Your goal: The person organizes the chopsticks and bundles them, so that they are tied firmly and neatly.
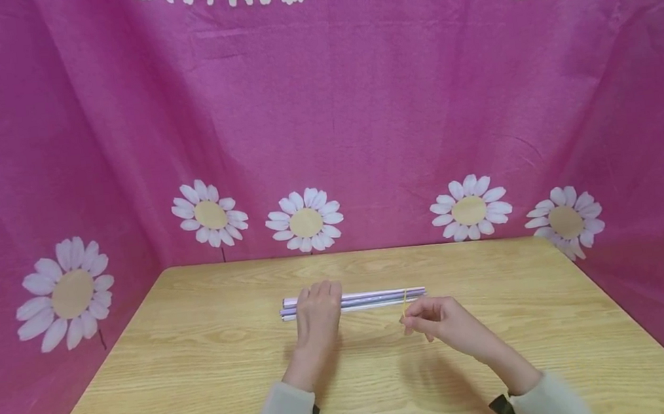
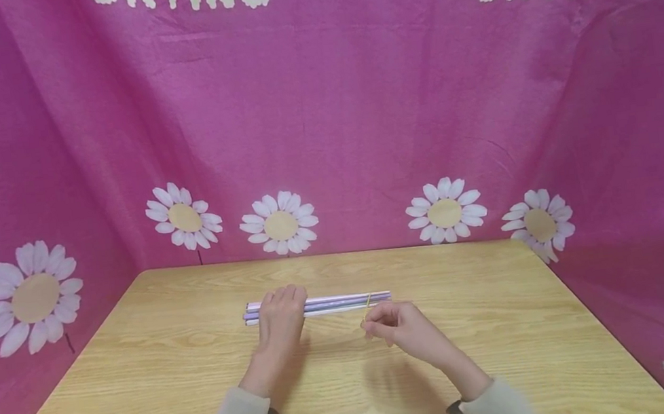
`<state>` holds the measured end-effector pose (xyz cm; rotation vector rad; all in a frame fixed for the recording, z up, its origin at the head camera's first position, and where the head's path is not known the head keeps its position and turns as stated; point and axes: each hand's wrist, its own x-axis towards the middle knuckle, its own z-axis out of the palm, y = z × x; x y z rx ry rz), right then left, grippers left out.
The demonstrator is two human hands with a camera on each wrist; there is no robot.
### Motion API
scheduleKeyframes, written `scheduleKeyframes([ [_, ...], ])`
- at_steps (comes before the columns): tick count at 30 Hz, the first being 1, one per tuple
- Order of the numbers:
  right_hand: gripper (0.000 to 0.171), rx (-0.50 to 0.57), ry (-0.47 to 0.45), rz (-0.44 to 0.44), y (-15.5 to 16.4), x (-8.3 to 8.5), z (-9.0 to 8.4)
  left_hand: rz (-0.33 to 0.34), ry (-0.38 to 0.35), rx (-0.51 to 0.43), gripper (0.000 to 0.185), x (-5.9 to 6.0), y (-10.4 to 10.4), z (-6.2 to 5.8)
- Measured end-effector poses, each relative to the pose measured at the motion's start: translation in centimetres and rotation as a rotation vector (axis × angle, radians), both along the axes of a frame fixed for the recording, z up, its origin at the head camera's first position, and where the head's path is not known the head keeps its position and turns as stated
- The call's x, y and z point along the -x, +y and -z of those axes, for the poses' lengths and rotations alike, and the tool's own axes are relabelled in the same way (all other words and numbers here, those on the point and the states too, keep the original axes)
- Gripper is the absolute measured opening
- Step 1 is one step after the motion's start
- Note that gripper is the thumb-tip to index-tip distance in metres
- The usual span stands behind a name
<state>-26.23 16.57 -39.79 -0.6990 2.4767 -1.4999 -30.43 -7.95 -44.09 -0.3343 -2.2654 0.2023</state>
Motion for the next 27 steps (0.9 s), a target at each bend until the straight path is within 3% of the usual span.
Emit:
scheduleKeyframes([
  [6,0.011,-0.137,0.199,0.032,-0.7,-1.5,1.0,0.011,-0.023,-0.033,0.031,0.0,-0.1,0.0],
  [10,0.004,-0.161,0.269,0.024,-1.3,-2.7,1.7,0.011,-0.032,-0.056,0.030,0.0,-0.1,0.0],
  [16,0.013,-0.219,0.412,-0.046,-2.1,-4.6,2.8,-0.016,-0.068,-0.055,0.031,-0.1,0.0,0.0],
  [22,0.024,-0.330,0.416,-0.157,-2.9,-6.2,3.6,-0.025,-0.078,-0.053,0.029,-0.1,0.2,0.0],
  [27,0.027,-0.348,0.424,-0.218,-3.0,-6.5,3.6,-0.012,-0.074,-0.033,0.031,0.1,0.3,0.1],
])
